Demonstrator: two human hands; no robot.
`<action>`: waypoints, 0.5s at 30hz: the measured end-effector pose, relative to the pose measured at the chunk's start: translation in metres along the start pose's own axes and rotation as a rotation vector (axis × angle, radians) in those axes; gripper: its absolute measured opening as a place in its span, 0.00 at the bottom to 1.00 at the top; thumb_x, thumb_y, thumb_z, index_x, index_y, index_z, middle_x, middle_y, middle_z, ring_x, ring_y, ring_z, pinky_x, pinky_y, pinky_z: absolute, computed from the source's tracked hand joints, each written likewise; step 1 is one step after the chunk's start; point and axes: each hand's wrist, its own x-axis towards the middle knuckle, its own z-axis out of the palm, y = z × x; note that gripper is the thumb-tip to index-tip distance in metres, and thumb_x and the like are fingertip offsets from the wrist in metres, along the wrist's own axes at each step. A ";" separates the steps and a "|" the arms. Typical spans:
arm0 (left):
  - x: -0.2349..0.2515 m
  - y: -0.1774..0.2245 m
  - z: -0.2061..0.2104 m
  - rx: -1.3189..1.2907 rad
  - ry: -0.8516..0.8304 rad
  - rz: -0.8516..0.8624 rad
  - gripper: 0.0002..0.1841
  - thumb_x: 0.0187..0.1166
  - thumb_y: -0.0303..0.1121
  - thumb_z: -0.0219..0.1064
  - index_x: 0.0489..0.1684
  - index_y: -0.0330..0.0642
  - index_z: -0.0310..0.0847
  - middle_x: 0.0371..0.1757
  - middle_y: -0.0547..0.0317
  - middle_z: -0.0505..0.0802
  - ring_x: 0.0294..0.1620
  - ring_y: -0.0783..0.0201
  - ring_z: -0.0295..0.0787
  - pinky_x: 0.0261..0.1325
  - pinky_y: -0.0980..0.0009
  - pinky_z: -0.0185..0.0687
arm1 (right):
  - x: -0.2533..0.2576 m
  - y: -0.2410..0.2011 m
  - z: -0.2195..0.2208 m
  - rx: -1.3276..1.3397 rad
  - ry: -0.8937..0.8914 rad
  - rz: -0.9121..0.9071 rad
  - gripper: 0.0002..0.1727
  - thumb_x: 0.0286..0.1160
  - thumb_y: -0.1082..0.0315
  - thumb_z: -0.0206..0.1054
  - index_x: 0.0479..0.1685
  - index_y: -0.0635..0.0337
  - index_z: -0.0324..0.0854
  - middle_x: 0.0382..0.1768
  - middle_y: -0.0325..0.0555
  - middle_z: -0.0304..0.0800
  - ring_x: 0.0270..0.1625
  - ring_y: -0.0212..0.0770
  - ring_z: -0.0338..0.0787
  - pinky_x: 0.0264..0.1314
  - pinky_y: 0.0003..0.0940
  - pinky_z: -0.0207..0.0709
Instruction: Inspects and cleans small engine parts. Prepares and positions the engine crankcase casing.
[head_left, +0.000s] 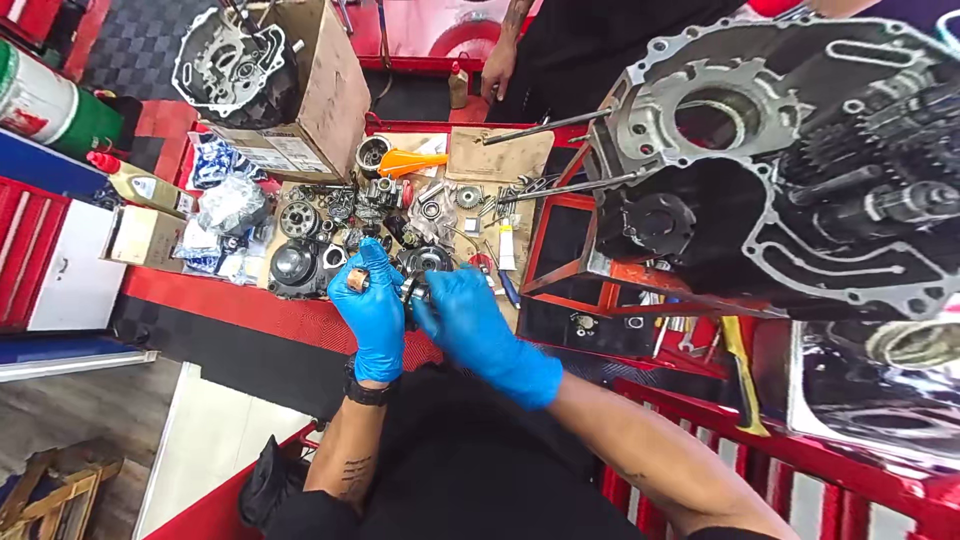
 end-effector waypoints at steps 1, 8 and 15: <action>0.002 0.000 0.000 -0.001 -0.002 0.001 0.21 0.88 0.29 0.57 0.15 0.49 0.74 0.10 0.71 0.78 0.10 0.74 0.75 0.17 0.76 0.78 | -0.004 -0.008 0.002 -0.071 0.024 -0.051 0.26 0.81 0.55 0.61 0.56 0.75 0.84 0.49 0.65 0.93 0.55 0.63 0.92 0.71 0.63 0.75; 0.003 -0.004 -0.005 0.044 -0.003 0.018 0.20 0.88 0.28 0.55 0.17 0.49 0.75 0.11 0.72 0.79 0.11 0.75 0.76 0.18 0.76 0.79 | -0.003 -0.014 0.009 -0.101 0.013 -0.037 0.28 0.80 0.56 0.59 0.59 0.78 0.83 0.51 0.68 0.92 0.56 0.65 0.92 0.72 0.63 0.74; 0.007 -0.003 -0.003 0.225 -0.005 0.035 0.19 0.90 0.36 0.54 0.21 0.51 0.78 0.14 0.80 0.80 0.13 0.79 0.78 0.20 0.78 0.81 | 0.012 -0.022 0.035 -0.012 0.163 0.187 0.22 0.76 0.58 0.64 0.49 0.71 0.90 0.45 0.62 0.94 0.55 0.59 0.93 0.71 0.61 0.77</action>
